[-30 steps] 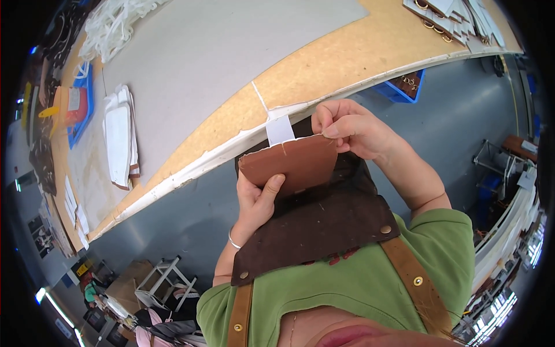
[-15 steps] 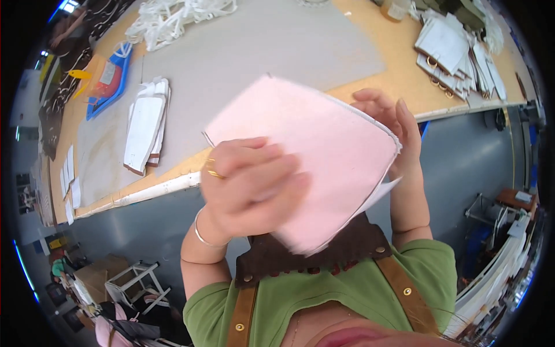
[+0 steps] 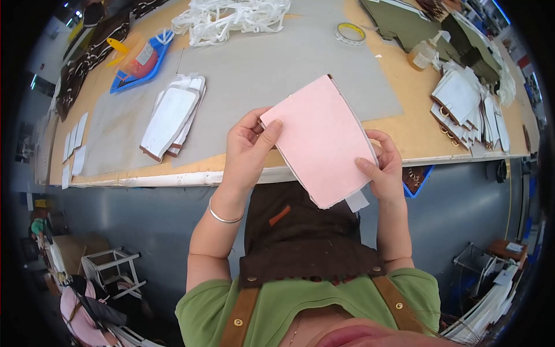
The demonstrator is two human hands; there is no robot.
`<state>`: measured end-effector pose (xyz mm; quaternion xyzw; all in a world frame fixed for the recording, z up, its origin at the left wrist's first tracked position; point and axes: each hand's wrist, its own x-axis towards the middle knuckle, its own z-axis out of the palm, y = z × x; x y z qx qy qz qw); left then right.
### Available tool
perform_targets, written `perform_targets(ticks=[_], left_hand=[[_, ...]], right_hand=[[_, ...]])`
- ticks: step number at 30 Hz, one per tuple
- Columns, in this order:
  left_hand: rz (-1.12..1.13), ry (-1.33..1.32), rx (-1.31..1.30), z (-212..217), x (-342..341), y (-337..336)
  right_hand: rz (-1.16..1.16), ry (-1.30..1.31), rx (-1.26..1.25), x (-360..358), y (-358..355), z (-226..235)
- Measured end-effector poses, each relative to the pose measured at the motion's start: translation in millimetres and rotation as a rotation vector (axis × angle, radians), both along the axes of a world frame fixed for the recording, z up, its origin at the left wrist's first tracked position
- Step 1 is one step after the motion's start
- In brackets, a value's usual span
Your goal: The worker is assembling leather pouches by applying double-sided adhesive tape and aligning structural components.
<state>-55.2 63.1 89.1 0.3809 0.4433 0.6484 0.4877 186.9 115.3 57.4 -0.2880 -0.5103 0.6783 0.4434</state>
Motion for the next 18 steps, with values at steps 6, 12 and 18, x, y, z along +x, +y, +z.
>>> perform_targets(ticks=[6,12,18], left_hand=[[-0.039,-0.264,0.081,4.7,2.0,0.1],[-0.080,-0.408,0.039,0.9,-3.1,7.2],[-0.155,-0.289,-0.074,-27.8,-9.9,6.7]], right_hand=[[0.025,0.157,-0.081,-12.2,-2.9,-9.8],[0.058,0.255,-0.040,-17.2,-7.1,-22.4],[0.074,0.425,0.002,-37.2,-16.1,-15.2]])
